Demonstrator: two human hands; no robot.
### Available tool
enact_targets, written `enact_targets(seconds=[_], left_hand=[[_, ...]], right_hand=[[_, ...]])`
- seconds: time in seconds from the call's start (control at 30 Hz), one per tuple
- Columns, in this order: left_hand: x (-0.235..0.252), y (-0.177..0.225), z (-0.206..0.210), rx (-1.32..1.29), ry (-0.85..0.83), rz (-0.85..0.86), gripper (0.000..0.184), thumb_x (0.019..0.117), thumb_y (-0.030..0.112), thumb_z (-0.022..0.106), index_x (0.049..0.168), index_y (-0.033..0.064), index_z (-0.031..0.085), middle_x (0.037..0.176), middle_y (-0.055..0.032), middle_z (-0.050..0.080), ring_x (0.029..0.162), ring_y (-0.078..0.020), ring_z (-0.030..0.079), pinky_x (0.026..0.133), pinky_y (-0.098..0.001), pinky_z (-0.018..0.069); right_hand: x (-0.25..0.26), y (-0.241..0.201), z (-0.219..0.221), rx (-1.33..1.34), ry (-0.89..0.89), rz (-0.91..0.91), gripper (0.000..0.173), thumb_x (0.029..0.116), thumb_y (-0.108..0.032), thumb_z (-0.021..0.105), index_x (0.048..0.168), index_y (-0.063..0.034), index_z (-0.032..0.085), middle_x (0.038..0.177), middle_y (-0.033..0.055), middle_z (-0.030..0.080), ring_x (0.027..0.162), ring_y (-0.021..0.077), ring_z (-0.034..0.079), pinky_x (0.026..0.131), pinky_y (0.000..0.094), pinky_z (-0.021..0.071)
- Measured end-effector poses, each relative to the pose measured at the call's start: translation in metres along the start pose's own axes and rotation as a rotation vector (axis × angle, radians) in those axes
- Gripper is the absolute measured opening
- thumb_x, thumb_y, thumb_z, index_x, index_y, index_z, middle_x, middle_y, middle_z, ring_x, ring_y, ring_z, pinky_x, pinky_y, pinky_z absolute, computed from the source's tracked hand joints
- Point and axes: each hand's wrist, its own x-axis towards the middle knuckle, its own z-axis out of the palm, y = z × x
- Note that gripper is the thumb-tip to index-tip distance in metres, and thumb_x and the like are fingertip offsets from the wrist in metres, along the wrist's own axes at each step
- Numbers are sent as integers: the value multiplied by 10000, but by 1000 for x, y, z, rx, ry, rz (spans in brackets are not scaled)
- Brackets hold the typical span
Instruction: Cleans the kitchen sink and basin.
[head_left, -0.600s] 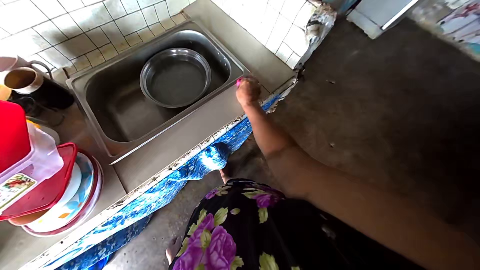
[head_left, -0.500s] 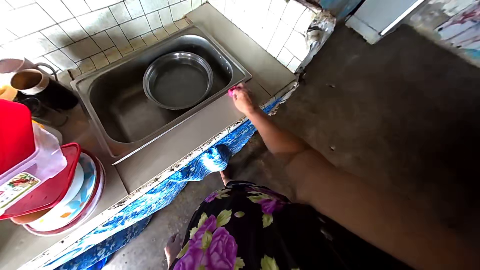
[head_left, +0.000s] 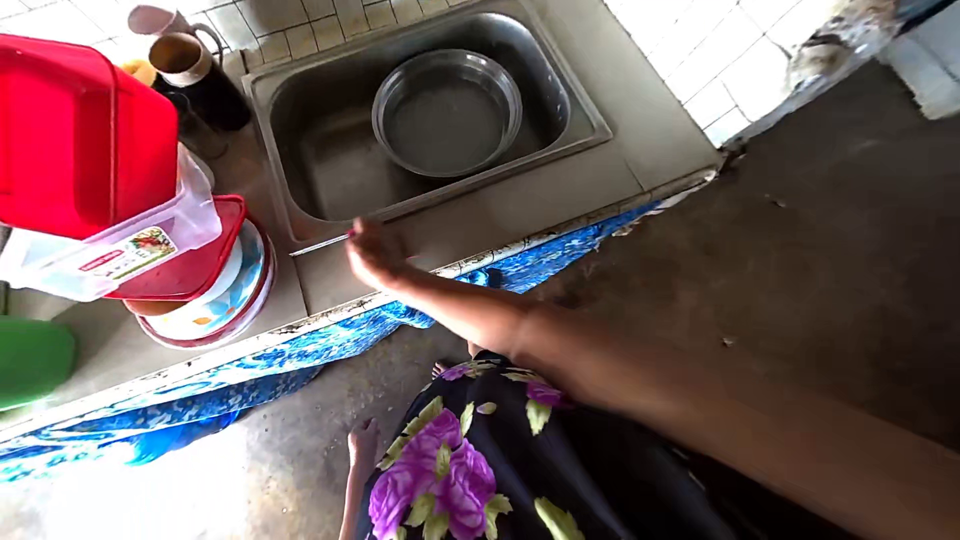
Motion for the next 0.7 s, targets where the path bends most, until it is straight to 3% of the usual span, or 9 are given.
enact_targets(seconds=[0.1,0.17,0.23,0.33,0.43,0.53,0.57,0.63,0.7], left_hand=[[6,2,2,-15,36,64,315,1057,173,552,1231,-68,655,1106,-254,701,990,-352,691,936,-528,538],[3,3,-3,-13,38,59,301,1058,157,556,1235,-64,657,1118,-250,703,1008,-345,690,956,-524,528],[-6,1,-10,-25,28,31,311,1068,149,549,1275,-68,636,1188,-261,686,1081,-357,679,1007,-526,504],[14,-58,-4,2,23,-33,323,1054,172,572,1260,-66,645,1147,-259,702,1037,-372,698,966,-541,539],[30,-117,4,87,-25,-109,326,1040,207,617,1243,-42,671,1184,-246,704,1114,-370,686,1025,-545,511],[20,-131,8,95,-35,-132,317,1037,229,626,1224,-17,692,1192,-232,706,1140,-363,671,1035,-550,495],[19,-129,8,73,-19,-115,311,1038,221,622,1220,-21,692,1172,-233,711,1110,-361,683,1017,-549,508],[21,-118,4,50,70,-3,297,1039,190,615,1203,-46,688,1110,-246,723,1031,-369,711,966,-554,542],[-10,-51,-16,33,216,115,295,1048,137,570,1215,-89,663,1130,-285,697,1063,-402,683,988,-568,511]], right_hand=[[17,-31,23,98,-62,-230,270,1025,-67,503,1115,22,742,1278,212,650,1218,356,605,989,485,500],[14,-14,28,182,-8,-346,252,1017,-73,533,1104,22,750,1247,215,670,1204,364,616,1017,498,479],[-1,25,13,193,68,-313,226,1001,-103,576,1091,-38,772,1236,158,696,1184,321,643,1021,490,502],[-37,116,-39,120,226,-22,231,1000,-151,616,1143,-57,770,1283,165,688,1209,342,641,1048,537,485],[-75,236,-101,-101,270,390,399,1062,-287,504,1383,-100,648,1519,186,522,1403,400,486,1131,636,372],[-95,321,-154,-224,346,720,467,1078,-298,405,1424,-44,590,1593,230,414,1471,441,382,1166,660,300],[-94,325,-161,-229,350,806,482,1087,-290,383,1446,-22,558,1614,238,376,1492,441,349,1177,654,283],[-83,293,-156,-232,327,885,513,1084,-287,386,1483,16,495,1626,269,331,1495,465,327,1159,672,297],[-68,232,-122,-252,287,808,561,1066,-320,403,1512,17,447,1611,298,332,1477,493,339,1128,692,337]])
